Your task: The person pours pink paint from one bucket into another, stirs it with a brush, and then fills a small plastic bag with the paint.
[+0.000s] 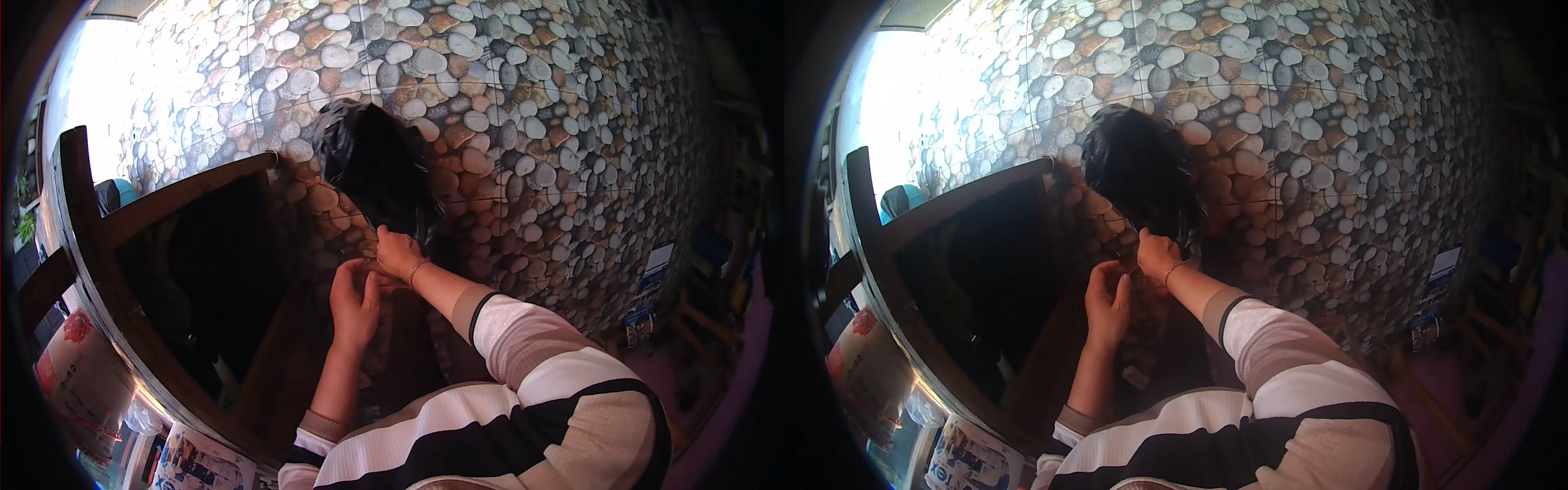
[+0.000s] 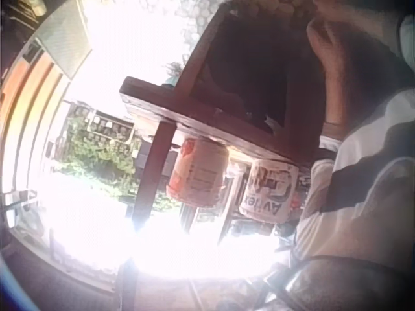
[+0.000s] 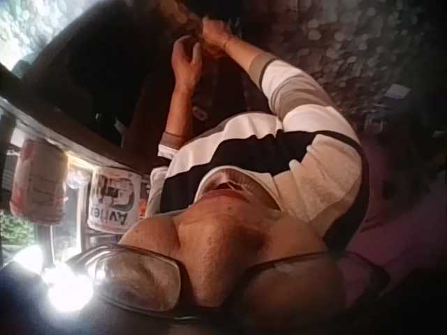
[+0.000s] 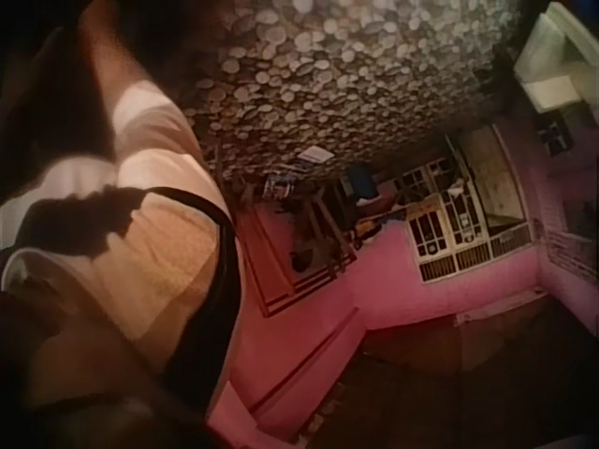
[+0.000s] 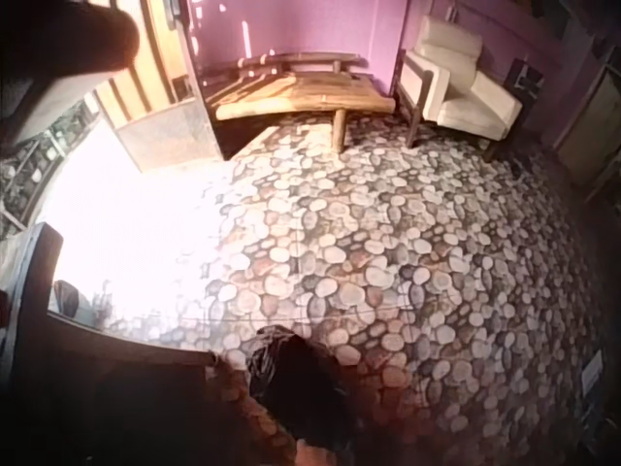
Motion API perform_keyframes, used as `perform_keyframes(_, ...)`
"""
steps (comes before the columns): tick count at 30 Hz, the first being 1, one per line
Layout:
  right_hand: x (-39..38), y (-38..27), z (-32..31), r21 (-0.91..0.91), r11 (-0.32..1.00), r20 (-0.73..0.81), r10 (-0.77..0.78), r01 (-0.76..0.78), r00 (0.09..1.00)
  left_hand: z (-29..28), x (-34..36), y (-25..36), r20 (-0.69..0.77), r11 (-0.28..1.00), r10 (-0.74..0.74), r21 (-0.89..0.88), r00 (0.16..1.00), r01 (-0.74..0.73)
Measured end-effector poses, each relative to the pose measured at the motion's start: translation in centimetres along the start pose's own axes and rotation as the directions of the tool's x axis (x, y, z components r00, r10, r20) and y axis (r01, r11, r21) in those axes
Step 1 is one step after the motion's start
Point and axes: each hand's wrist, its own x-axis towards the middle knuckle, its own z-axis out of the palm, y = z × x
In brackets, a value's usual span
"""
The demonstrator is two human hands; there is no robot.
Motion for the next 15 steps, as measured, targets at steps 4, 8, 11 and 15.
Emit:
perform_keyframes(4,-1.7,1.5,-0.7,-0.134,0.981,0.104,-0.125,0.138,0.987,0.8,5.7,-0.8,-0.169,0.874,0.323,0.432,0.931,-0.224)
perform_keyframes(8,-2.0,4.0,-0.8,-0.211,0.953,0.071,-0.204,0.215,0.976,0.7,12.4,-4.4,-0.667,0.804,0.435,0.591,0.605,0.073)
perform_keyframes(11,-1.8,3.6,-3.5,-0.176,0.982,0.103,-0.045,0.063,0.994,-1.4,14.5,-4.0,-0.663,0.921,-0.057,0.254,0.747,0.295)
perform_keyframes(15,-0.2,1.8,-7.1,-0.022,0.979,-0.296,-0.198,0.201,0.935,-3.6,15.2,-4.7,-0.374,0.898,-0.103,0.363,0.922,0.248)
